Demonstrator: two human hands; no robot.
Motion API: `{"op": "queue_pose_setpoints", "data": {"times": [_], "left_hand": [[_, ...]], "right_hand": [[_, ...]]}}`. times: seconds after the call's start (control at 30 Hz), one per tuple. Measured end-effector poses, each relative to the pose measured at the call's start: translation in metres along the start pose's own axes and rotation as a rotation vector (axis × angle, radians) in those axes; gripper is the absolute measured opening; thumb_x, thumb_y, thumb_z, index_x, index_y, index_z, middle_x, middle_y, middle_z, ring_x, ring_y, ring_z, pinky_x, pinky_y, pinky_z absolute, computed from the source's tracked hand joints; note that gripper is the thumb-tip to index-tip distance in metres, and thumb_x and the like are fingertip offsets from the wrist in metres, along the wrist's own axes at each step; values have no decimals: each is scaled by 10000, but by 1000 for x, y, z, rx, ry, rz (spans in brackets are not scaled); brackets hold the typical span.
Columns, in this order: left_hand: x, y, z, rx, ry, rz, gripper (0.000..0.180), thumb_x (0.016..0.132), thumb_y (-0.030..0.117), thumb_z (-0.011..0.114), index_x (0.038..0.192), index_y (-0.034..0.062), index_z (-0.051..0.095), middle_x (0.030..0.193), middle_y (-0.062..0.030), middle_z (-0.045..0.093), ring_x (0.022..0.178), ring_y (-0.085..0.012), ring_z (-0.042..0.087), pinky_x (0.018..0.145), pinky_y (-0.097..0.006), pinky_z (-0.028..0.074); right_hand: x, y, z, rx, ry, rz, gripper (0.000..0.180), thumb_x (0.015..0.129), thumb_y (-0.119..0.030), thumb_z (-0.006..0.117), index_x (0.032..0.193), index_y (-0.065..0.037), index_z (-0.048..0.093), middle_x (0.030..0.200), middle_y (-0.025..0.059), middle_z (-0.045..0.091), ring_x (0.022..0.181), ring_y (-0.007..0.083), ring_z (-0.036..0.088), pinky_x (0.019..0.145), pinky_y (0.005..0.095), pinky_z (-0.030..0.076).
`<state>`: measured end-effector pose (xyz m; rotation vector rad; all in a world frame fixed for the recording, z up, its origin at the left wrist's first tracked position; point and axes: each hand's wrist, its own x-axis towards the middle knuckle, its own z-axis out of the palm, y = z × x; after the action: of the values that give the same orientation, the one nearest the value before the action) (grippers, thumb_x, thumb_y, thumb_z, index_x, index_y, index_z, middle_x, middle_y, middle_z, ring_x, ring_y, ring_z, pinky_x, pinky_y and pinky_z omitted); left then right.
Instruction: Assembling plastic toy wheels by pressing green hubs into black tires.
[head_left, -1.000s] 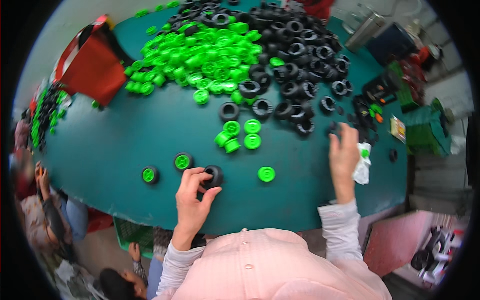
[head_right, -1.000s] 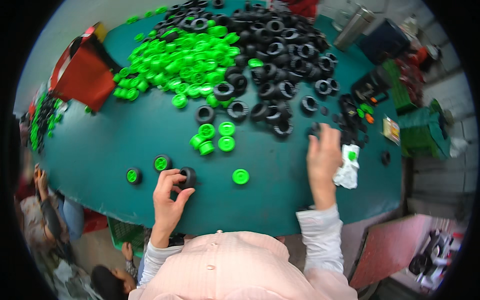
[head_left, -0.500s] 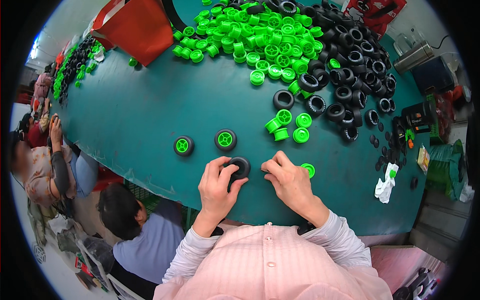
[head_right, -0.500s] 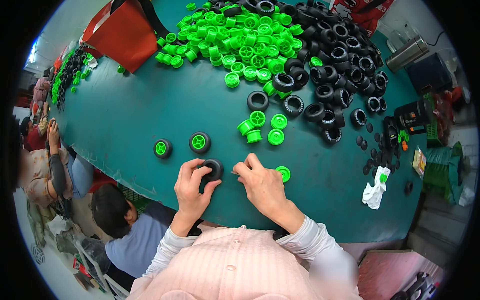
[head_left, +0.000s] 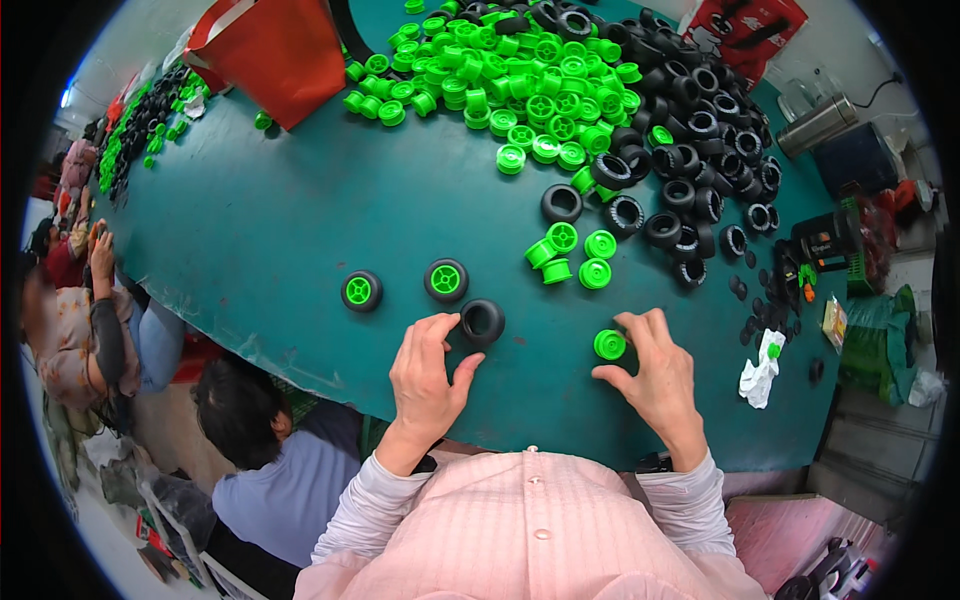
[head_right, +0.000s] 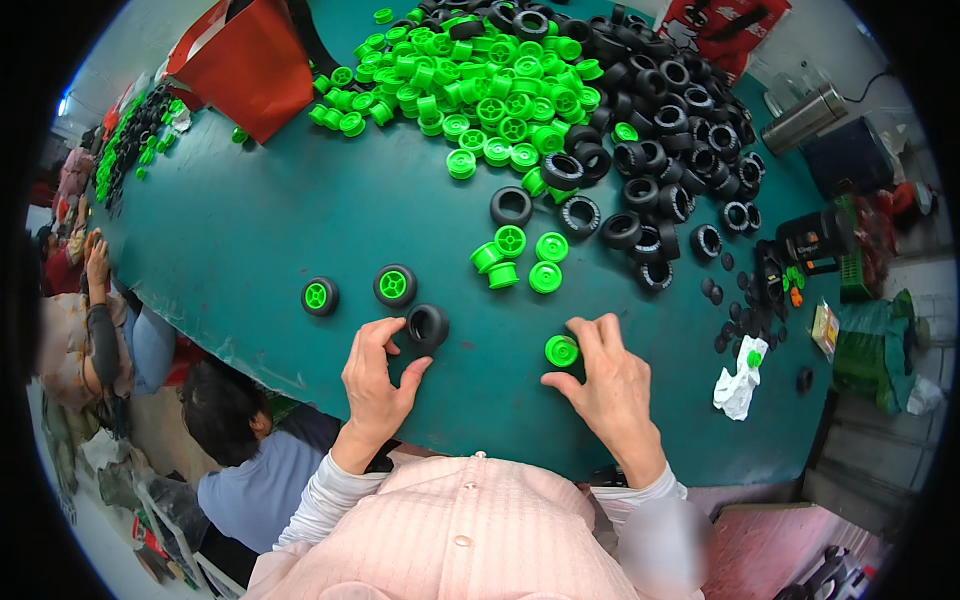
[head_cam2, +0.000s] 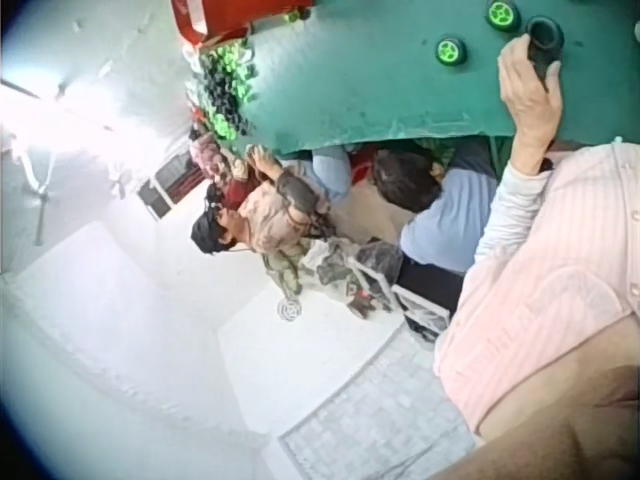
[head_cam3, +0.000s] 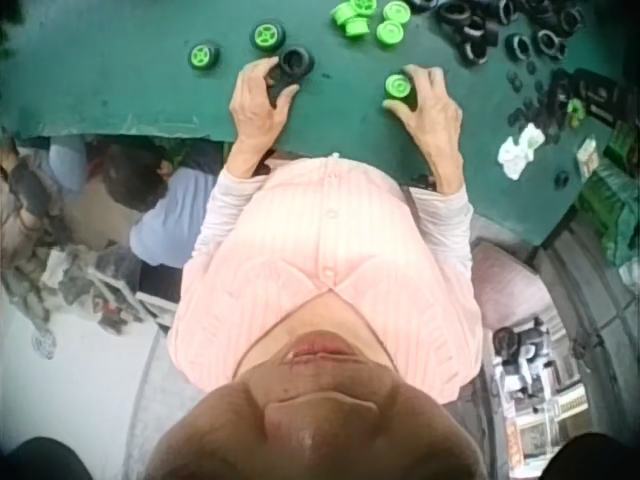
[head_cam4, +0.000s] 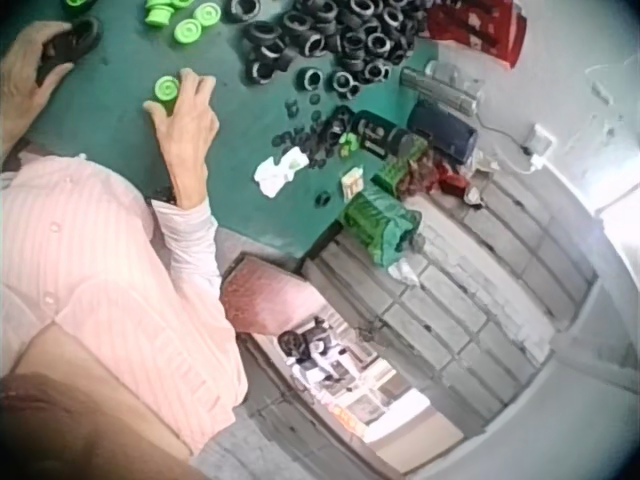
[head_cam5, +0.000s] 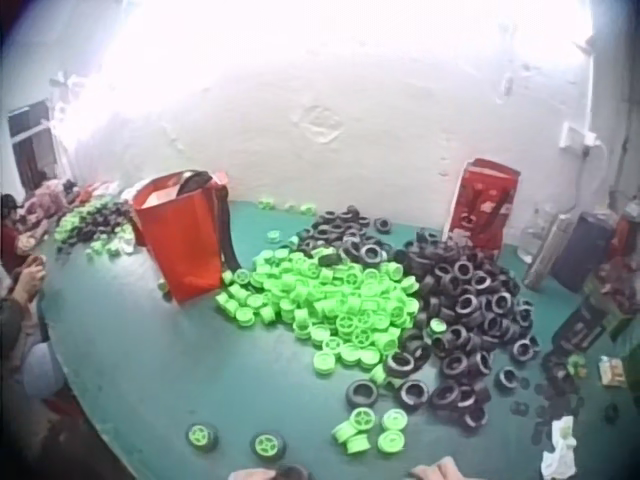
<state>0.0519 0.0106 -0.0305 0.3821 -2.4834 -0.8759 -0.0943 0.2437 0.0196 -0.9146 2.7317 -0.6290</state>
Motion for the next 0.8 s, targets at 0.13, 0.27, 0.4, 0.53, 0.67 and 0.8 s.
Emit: {"op": "queue_pose_setpoints", "data": {"times": [0.13, 0.27, 0.4, 0.53, 0.67, 0.8], "left_hand": [[-1, 0, -1, 34, 0, -14, 687, 653, 0, 853, 1263, 37, 537, 1117, -136, 622, 746, -235, 562, 664, -344, 496], [4, 9, -6, 46, -17, -22, 773, 642, 33, 875, 1325, 37, 515, 1139, -136, 614, 760, -238, 571, 667, -340, 506], [15, 18, -7, 103, -118, -63, 843, 642, 80, 890, 1379, 34, 485, 1173, -133, 591, 819, -261, 600, 706, -361, 525], [23, 24, -3, 137, -175, -32, 754, 661, 129, 887, 1319, 14, 537, 1158, -132, 578, 963, -301, 620, 780, -381, 529], [29, 32, -1, -497, -342, -357, 589, 812, 154, 815, 1317, -13, 561, 1175, -128, 607, 992, -254, 630, 808, -353, 537], [35, 24, 2, -1408, -439, -649, 550, 1056, 333, 504, 1455, -36, 421, 1213, -178, 619, 976, -224, 633, 820, -346, 545]], "right_hand": [[-2, 4, 15, 59, 6, -9, 450, 754, -200, 837, 1127, -97, 606, 1008, 72, 573, 770, 304, 668, 632, 408, 528], [7, -7, 24, 107, 44, -54, 451, 768, -185, 828, 1141, -87, 594, 1012, 78, 571, 744, 300, 671, 616, 407, 528], [8, -8, 33, 130, 80, -74, 448, 774, -169, 822, 1137, -77, 577, 1018, 88, 569, 751, 302, 676, 625, 411, 533], [10, -9, 33, 115, 40, -57, 403, 780, -145, 812, 1099, -73, 577, 1023, 94, 566, 751, 313, 673, 633, 408, 535], [11, -13, 22, 403, 22, 8, 327, 801, -57, 758, 1075, -53, 578, 984, 91, 599, 672, 249, 631, 606, 350, 495], [16, -12, 20, 647, 50, 8, 345, 807, -5, 711, 1131, -34, 597, 940, 75, 625, 608, 140, 550, 572, 284, 433]]}}
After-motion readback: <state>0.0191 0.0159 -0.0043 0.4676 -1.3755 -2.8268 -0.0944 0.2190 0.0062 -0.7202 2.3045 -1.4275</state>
